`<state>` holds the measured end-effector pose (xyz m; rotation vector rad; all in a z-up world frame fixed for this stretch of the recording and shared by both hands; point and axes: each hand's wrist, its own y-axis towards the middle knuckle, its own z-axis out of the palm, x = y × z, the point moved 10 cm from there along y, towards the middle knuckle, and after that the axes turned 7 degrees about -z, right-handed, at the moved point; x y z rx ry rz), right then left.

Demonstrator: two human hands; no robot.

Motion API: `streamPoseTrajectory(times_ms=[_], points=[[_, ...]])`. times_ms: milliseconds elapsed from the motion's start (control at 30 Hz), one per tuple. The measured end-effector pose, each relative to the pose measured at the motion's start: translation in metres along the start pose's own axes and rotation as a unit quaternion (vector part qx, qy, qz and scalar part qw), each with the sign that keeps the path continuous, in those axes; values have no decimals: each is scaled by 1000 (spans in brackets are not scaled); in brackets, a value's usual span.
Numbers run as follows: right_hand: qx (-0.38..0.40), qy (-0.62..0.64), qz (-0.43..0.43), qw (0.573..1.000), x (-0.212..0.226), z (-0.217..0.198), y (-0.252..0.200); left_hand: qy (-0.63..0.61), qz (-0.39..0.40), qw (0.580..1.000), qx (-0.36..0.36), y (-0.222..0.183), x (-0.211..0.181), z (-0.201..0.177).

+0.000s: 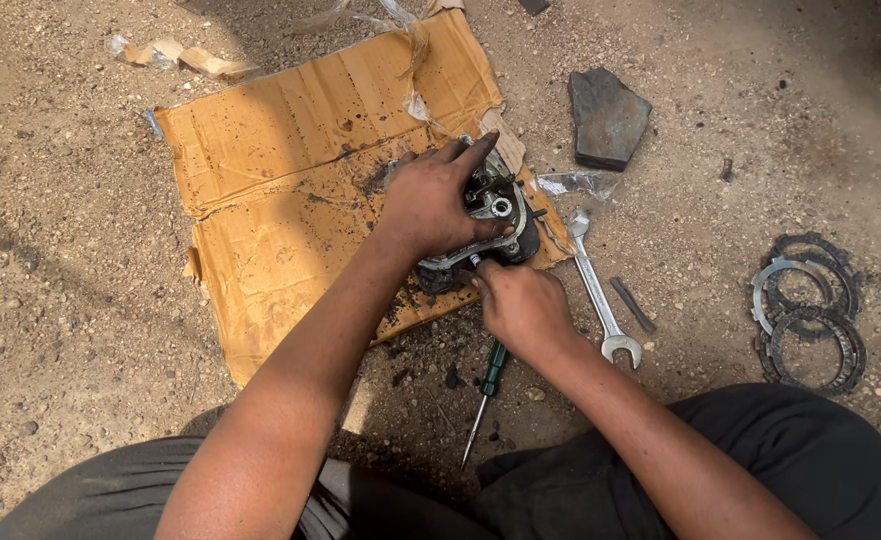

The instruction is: The person disassembles a cylinder head by using a screwdriver and a wrench to remove internal components while sitting on the ground.

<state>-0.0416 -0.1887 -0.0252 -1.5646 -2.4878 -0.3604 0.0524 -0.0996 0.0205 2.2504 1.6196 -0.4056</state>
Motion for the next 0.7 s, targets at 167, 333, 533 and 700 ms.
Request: streamPoseTrajectory(times_ms=[167,333,533,700], points=[[74,-95,-14,993,6,33,8,2,-5,1000,-24,-1,-2,0],[12,-223,-64,973,35,54,1,-13,11,999,-31,-5,-4,1],[54,-175,-9,983,1,32,2,-1,-7,1000,-21,-5,-2,-1],[-8,-44,47,998,-17,-31,-25,-12,-14,1000,0,-2,0,6]])
